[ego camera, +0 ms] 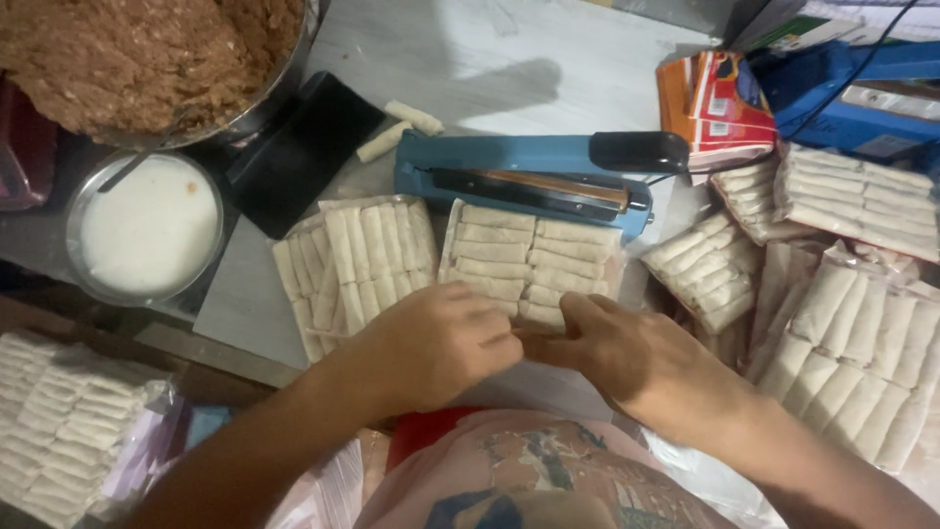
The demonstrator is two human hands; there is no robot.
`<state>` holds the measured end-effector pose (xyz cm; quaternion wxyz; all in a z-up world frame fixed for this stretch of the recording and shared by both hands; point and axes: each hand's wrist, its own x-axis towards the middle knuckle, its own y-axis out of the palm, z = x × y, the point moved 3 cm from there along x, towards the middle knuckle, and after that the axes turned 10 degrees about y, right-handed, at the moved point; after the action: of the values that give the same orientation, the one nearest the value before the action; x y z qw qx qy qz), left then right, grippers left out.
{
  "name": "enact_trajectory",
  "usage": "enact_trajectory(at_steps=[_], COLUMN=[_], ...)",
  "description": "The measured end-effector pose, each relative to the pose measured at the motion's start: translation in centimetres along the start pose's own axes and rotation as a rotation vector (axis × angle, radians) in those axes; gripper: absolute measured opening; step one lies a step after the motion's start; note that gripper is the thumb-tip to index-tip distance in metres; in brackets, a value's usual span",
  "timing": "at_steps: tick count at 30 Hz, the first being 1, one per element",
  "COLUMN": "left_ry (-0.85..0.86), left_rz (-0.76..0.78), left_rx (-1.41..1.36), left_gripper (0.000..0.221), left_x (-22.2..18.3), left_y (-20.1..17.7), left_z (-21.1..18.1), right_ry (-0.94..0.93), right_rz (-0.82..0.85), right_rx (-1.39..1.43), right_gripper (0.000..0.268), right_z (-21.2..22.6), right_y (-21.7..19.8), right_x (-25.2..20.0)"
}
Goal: The person seals bags of small white food rolls using a manual heat sealer.
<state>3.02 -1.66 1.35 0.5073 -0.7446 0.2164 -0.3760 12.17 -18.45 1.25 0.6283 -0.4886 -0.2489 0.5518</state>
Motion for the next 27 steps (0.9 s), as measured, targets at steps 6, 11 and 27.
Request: enact_trajectory(at_steps=[6, 11, 27], left_ry=[-0.725, -0.882, -1.234], left_rz=[-0.302, -0.678, -0.757], left_rx=[-0.794, -0.911, -0.146], left_gripper=[0.068, 0.027, 0.023], left_x=[-1.7, -1.3, -1.9], left_y=[3.9, 6.0, 7.9], left_z=[0.4, 1.1, 10.1], right_ry=[0.047, 0.332, 0.404], right_rz=[-0.239, -0.380, -0.976], right_rx=[0.414, 0.953, 0.133], right_gripper=[0.046, 0.017, 0.022], right_z=[-3.2, -5.9, -13.4], right_y=[0.8, 3.1, 3.4], right_x=[0.2, 0.2, 8.4])
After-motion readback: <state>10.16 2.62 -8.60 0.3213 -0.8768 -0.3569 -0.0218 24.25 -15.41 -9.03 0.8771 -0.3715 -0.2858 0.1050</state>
